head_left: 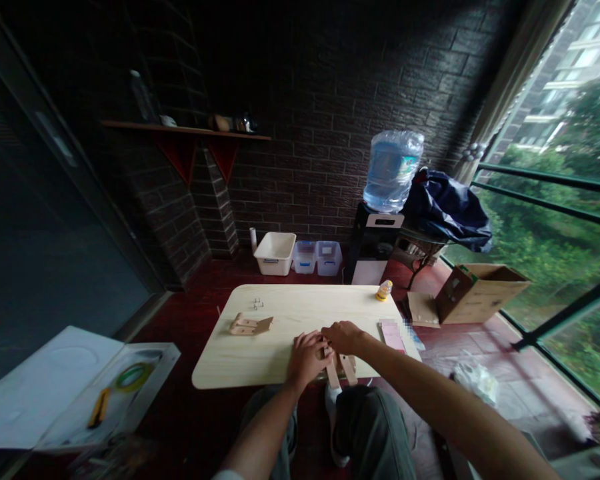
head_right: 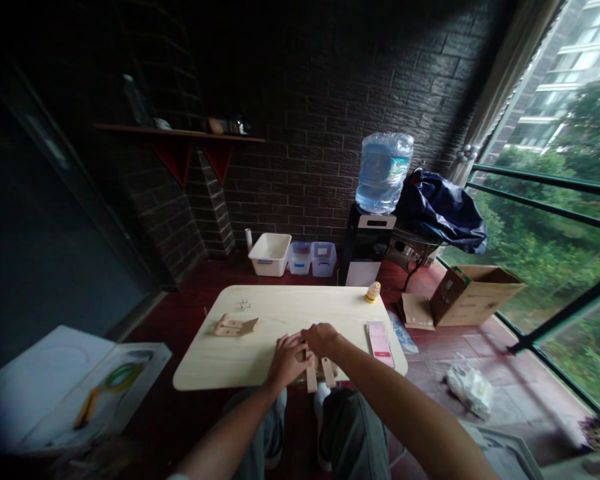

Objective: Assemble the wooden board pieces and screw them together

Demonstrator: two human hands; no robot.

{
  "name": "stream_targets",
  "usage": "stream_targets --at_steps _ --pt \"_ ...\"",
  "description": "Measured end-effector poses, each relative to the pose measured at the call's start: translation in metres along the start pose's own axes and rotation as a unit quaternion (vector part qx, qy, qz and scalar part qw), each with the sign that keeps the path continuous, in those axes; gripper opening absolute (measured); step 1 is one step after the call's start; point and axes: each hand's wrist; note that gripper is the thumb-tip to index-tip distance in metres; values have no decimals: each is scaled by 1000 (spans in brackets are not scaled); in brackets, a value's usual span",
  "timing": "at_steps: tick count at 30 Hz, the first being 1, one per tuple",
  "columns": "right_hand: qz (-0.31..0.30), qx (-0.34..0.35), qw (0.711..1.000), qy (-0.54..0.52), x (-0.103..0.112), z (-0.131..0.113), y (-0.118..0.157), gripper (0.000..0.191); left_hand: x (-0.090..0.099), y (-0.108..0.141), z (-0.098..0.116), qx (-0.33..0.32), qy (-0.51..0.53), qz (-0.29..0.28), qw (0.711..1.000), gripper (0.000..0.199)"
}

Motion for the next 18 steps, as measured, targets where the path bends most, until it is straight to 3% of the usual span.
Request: stream_targets --at_steps 11,18 --pt "14 14 1000 21 -16 -2 -8 39 2 1 -4 -10 -3 10 1000 23" --pt "17 -30 999 -10 -14 1 5 34 -2 1 -8 2 -1 21 1000 29"
Point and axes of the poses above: each hand's wrist, its own y-axis away from the middle knuckle, its own x-axis out of the back of the hand, z = x × y, and after that the axes turned 8 degrees about y, right-handed
